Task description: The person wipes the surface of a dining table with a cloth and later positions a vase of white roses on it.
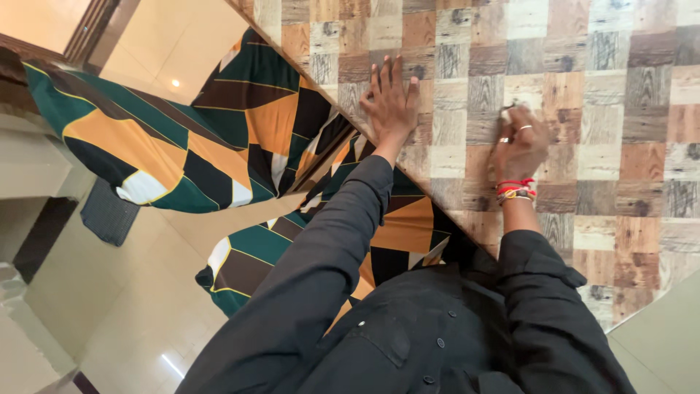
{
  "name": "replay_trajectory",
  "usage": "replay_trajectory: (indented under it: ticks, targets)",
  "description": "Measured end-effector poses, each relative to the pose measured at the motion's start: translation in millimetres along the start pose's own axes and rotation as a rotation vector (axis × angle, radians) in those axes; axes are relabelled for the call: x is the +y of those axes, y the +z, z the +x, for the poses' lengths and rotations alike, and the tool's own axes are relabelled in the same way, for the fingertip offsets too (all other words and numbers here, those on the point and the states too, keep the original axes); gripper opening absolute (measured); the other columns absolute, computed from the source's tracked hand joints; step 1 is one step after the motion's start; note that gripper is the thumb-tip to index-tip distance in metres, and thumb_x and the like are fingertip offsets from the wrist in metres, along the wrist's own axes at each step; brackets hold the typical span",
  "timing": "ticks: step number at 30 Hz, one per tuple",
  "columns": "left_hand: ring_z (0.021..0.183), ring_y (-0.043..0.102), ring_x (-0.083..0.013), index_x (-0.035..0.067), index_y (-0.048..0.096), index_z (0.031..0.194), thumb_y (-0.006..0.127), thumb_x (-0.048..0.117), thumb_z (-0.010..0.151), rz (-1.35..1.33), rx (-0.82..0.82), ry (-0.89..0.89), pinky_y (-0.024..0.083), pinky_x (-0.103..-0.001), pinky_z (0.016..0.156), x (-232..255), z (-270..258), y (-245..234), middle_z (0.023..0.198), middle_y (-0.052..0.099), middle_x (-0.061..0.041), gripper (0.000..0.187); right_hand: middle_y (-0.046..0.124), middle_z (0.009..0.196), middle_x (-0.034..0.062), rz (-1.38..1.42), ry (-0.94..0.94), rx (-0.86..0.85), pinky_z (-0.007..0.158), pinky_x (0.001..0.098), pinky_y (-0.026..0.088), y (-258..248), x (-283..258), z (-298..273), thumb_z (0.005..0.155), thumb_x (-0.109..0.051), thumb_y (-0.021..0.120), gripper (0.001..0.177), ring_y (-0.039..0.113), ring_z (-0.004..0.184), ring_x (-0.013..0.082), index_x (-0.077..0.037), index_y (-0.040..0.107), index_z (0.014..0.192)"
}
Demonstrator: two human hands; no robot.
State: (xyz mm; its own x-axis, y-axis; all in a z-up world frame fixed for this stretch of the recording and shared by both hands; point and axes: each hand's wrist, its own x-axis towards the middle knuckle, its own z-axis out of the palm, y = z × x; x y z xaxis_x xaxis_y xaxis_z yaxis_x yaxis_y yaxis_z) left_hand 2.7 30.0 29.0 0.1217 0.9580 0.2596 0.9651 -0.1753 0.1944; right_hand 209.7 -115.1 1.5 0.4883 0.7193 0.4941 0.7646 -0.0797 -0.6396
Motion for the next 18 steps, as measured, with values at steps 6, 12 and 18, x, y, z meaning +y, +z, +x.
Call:
replay_trajectory:
  ticks: [6, 12, 18]
  targets:
    - [0.158, 0.029, -0.0310, 0.014, 0.039, 0.158, 0.049, 0.035, 0.103, 0.016, 0.016, 0.074, 0.029, -0.048, 0.120, 18, -25, 13, 0.168, 0.035, -0.008, 0.060, 0.075, 0.110, 0.0149, 0.245, 0.022, -0.247, 0.092, 0.0435, 0.055, -11, -32, -21, 0.086, -0.008, 0.084, 0.016, 0.069, 0.103, 0.0344, -0.006, 0.077, 0.100]
    - [0.154, 0.029, -0.0342, 0.015, 0.039, 0.155, 0.058, 0.033, 0.093, -0.099, 0.039, 0.046, 0.026, -0.052, 0.119, 89, -94, 22, 0.165, 0.035, -0.007, 0.067, 0.075, 0.120, 0.0122, 0.348, -0.105, -0.365, 0.098, 0.0417, 0.055, -34, -7, -33, 0.078, 0.002, 0.078, 0.027, 0.069, 0.111, 0.0333, -0.006, 0.077, 0.103]
    - [0.155, 0.029, -0.0317, 0.013, 0.035, 0.157, 0.060, 0.036, 0.092, -0.108, 0.025, 0.000, 0.025, -0.054, 0.119, 136, -135, 29, 0.167, 0.032, -0.009, 0.073, 0.072, 0.128, 0.0131, 0.319, -0.171, -0.430, 0.101, 0.0418, 0.054, -81, 53, -31, 0.082, 0.004, 0.078, 0.034, 0.067, 0.117, 0.0328, -0.008, 0.077, 0.113]
